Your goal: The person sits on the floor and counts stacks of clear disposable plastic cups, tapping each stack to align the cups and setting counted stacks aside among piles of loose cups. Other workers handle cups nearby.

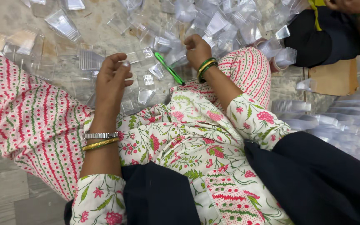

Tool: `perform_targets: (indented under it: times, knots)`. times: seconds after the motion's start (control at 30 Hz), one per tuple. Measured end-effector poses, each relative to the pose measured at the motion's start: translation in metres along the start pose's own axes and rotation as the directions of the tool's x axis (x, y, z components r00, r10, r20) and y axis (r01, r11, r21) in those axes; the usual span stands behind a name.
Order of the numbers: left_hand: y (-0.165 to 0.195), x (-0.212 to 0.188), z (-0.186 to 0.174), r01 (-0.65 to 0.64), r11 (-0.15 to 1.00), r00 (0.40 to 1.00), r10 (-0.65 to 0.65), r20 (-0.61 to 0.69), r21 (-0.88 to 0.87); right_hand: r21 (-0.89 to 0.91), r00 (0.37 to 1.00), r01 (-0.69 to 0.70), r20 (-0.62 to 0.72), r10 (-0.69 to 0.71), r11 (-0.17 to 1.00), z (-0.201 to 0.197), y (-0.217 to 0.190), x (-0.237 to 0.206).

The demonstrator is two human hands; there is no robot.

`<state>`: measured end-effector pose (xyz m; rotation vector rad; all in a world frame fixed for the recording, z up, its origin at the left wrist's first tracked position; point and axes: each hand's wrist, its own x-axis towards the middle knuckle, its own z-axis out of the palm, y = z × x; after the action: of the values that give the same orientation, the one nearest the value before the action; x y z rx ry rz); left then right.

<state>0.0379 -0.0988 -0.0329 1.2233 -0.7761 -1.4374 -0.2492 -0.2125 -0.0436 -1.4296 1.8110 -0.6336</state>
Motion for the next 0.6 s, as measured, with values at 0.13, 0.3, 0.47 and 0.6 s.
perform_targets:
  times: [0.13,0.3,0.47,0.6]
  knots:
    - [0.000,0.006,-0.001,-0.007,1.000,0.998,0.007,0.064,0.000,0.233,0.985,-0.141,0.134,0.112,0.962,0.000,0.005,0.007]
    - [0.011,-0.001,0.003,-0.226,0.956,0.972,0.208,0.111,0.189,0.404,0.981,-0.134,0.185,0.063,0.905,-0.002,-0.022,-0.007]
    - [0.017,-0.011,0.010,-0.467,0.819,0.882,0.410,0.231,0.334,0.539,0.841,0.027,0.443,-0.311,0.842,0.024,-0.059,-0.043]
    - [0.018,-0.008,0.003,-0.322,0.947,0.941,0.319,0.110,0.012,0.135,0.835,0.383,0.374,-0.405,0.914,0.040,-0.070,-0.022]
